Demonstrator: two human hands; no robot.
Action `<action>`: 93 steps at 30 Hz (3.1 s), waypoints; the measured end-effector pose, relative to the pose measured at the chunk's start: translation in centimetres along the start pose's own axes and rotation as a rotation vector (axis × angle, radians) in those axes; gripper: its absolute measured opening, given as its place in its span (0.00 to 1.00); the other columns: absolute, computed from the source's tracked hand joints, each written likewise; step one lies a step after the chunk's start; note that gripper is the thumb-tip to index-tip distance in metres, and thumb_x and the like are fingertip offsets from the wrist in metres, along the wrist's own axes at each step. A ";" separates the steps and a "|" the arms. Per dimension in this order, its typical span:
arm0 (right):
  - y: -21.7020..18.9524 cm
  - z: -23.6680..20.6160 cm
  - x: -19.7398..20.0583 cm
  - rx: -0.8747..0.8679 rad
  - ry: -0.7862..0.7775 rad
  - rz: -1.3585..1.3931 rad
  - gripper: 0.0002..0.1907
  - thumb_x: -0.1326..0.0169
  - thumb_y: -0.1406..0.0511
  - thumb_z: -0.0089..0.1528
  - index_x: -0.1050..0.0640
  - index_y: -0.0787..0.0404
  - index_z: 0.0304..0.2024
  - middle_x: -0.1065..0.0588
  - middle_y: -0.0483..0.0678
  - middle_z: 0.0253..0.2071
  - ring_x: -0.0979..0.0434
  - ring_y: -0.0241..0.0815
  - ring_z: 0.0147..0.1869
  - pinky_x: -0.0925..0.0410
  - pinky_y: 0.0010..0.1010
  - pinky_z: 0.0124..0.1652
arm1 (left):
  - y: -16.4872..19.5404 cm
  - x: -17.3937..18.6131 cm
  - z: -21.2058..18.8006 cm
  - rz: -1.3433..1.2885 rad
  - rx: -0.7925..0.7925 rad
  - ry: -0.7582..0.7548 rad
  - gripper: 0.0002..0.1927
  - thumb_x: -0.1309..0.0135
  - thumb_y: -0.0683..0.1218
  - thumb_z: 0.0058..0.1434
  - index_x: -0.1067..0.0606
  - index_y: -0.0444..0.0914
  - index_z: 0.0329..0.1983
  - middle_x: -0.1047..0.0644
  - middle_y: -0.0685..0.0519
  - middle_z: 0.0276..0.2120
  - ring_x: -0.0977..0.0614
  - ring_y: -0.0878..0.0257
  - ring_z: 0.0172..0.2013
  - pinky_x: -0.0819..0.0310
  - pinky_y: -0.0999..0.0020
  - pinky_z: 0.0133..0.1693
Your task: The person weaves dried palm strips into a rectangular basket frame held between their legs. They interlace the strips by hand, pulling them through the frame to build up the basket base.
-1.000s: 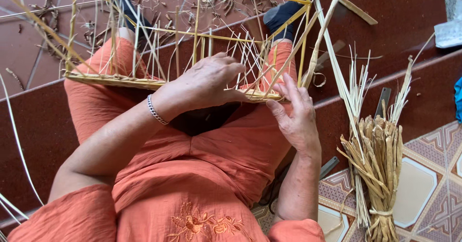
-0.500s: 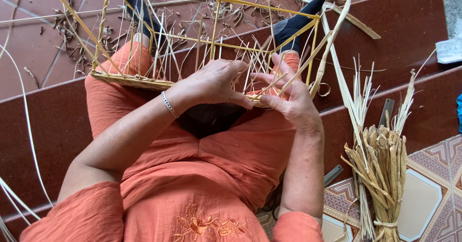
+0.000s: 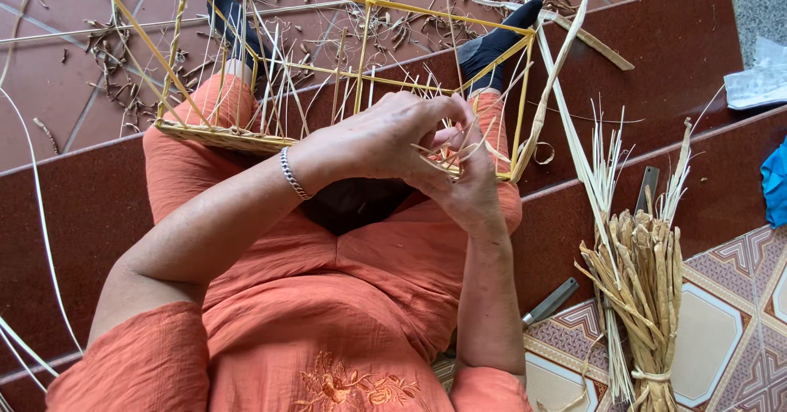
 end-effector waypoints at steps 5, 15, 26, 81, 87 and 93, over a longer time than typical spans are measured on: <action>2.2 -1.4 -0.5 -0.016 0.103 -0.057 0.19 0.32 0.71 0.61 0.24 0.66 0.52 0.22 0.46 0.50 0.20 0.38 0.52 0.22 0.27 0.51 | -0.6 -1.4 2.0 0.095 0.082 -0.045 0.27 0.28 0.50 0.50 0.31 0.37 0.44 0.27 0.52 0.28 0.23 0.56 0.30 0.26 0.61 0.33; 3.1 -3.4 0.6 0.112 0.141 -0.198 0.12 0.44 0.70 0.70 0.26 0.69 0.54 0.31 0.53 0.54 0.28 0.41 0.59 0.29 0.35 0.54 | -2.1 -4.9 2.5 -0.058 0.181 -0.112 0.22 0.38 0.44 0.57 0.35 0.40 0.51 0.24 0.51 0.31 0.20 0.59 0.34 0.23 0.64 0.39; 4.0 -5.4 1.7 -0.048 0.139 -0.146 0.18 0.44 0.68 0.68 0.28 0.69 0.58 0.22 0.48 0.45 0.22 0.35 0.47 0.27 0.26 0.46 | -0.5 -2.2 -3.8 -0.262 -0.048 0.431 0.07 0.35 0.42 0.58 0.23 0.36 0.35 0.20 0.51 0.39 0.16 0.62 0.38 0.18 0.67 0.40; 4.1 -5.8 -0.5 0.063 0.449 -1.055 0.10 0.41 0.73 0.60 0.29 0.63 0.26 0.27 0.52 0.24 0.24 0.53 0.28 0.31 0.45 0.30 | -11.4 -10.4 1.0 0.152 0.043 -0.425 0.10 0.43 0.48 0.63 0.16 0.49 0.46 0.16 0.53 0.40 0.16 0.57 0.40 0.23 0.60 0.45; 4.3 -5.9 -0.5 0.049 0.482 -1.044 0.10 0.42 0.73 0.60 0.30 0.63 0.26 0.28 0.53 0.23 0.25 0.54 0.28 0.32 0.46 0.30 | -13.0 -10.9 1.5 0.137 0.092 -0.449 0.09 0.41 0.49 0.59 0.15 0.47 0.40 0.16 0.51 0.34 0.15 0.54 0.35 0.23 0.59 0.38; 1.1 -4.9 -1.0 0.046 0.422 -1.006 0.06 0.37 0.72 0.60 0.23 0.65 0.30 0.24 0.53 0.29 0.24 0.52 0.34 0.31 0.43 0.35 | -12.7 -10.2 1.2 0.224 0.151 -0.368 0.07 0.43 0.45 0.56 0.16 0.42 0.35 0.17 0.46 0.32 0.15 0.51 0.37 0.21 0.58 0.40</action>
Point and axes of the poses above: each hand's wrist, its own z-axis towards the middle knuckle, its own x-axis out of the back of the hand, y = z × x, the point moved 10 cm from there along z, towards the middle knuckle
